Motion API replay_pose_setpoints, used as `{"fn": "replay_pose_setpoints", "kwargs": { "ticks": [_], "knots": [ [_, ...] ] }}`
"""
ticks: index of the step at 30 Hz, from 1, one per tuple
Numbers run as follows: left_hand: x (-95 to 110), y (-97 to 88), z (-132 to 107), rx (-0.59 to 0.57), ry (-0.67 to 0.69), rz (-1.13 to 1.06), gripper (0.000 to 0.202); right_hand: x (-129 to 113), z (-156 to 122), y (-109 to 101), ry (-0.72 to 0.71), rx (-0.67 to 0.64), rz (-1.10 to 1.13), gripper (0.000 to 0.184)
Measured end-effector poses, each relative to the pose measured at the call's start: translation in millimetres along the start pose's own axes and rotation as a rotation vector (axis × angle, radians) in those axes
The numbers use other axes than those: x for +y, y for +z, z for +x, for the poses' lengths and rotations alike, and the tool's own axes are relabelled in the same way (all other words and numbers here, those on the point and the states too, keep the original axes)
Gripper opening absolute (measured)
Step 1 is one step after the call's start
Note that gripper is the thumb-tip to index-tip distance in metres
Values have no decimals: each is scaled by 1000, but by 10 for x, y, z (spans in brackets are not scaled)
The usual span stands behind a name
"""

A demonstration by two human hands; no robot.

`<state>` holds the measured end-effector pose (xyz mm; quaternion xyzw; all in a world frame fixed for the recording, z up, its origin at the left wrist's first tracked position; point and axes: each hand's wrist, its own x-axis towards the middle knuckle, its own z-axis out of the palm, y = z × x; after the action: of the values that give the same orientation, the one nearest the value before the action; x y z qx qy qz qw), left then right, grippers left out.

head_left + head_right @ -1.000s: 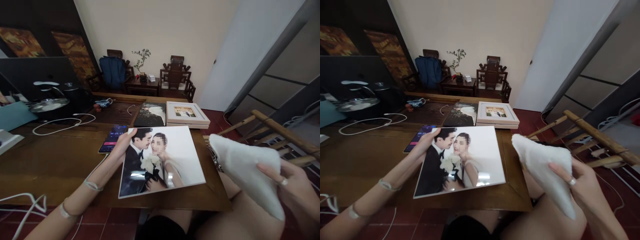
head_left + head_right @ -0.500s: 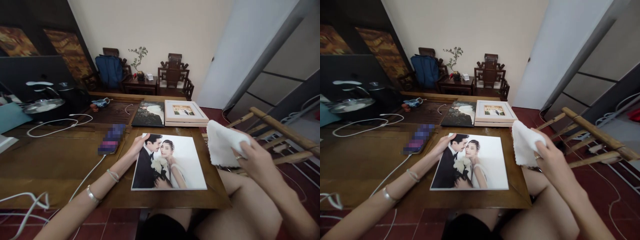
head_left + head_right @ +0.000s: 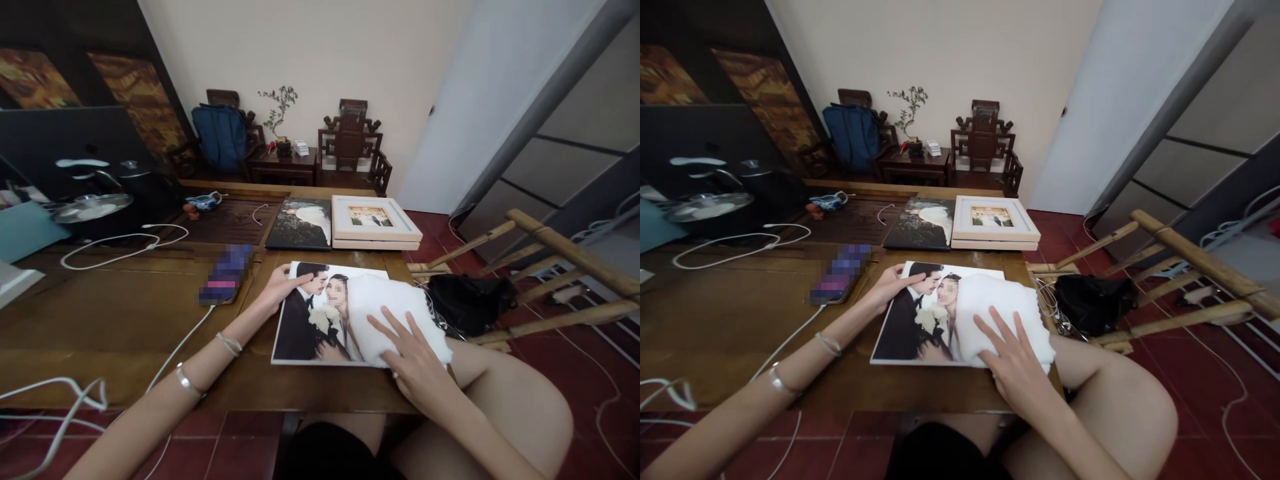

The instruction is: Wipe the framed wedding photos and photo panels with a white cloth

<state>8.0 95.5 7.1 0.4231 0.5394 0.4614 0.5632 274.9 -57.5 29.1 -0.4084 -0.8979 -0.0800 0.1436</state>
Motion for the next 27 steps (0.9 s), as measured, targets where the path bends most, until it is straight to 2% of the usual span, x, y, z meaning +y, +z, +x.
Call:
{"fn": "replay_pose_setpoints", "kwargs": {
  "ticks": [4,7,9,12,13,15,20,23,27],
  "knots": [
    [-35,-119,-97,-52,52,79,73,4,-13,61,0,4,22,36],
    [-104,-145,-130,-53,118,164,81,5,-2,126,4,21,29,36],
    [-160,-128,-181,-16,240,343,77,1,3,161,10,36,34,35],
    [-254,-84,-349,89,507,674,67,-9,2,201,28,84,53,33],
    [-288,-71,-425,125,555,736,65,-13,1,212,35,100,61,33],
    [-351,-53,-586,110,590,834,56,-20,-3,230,48,123,73,32],
    [-423,-35,-869,-11,682,859,46,-30,-4,236,62,144,94,31],
    [-403,-34,-897,-112,715,857,51,-28,0,229,62,155,105,29],
    [-384,-50,-864,-122,728,842,51,-14,-6,245,45,221,113,27]
  ]
}}
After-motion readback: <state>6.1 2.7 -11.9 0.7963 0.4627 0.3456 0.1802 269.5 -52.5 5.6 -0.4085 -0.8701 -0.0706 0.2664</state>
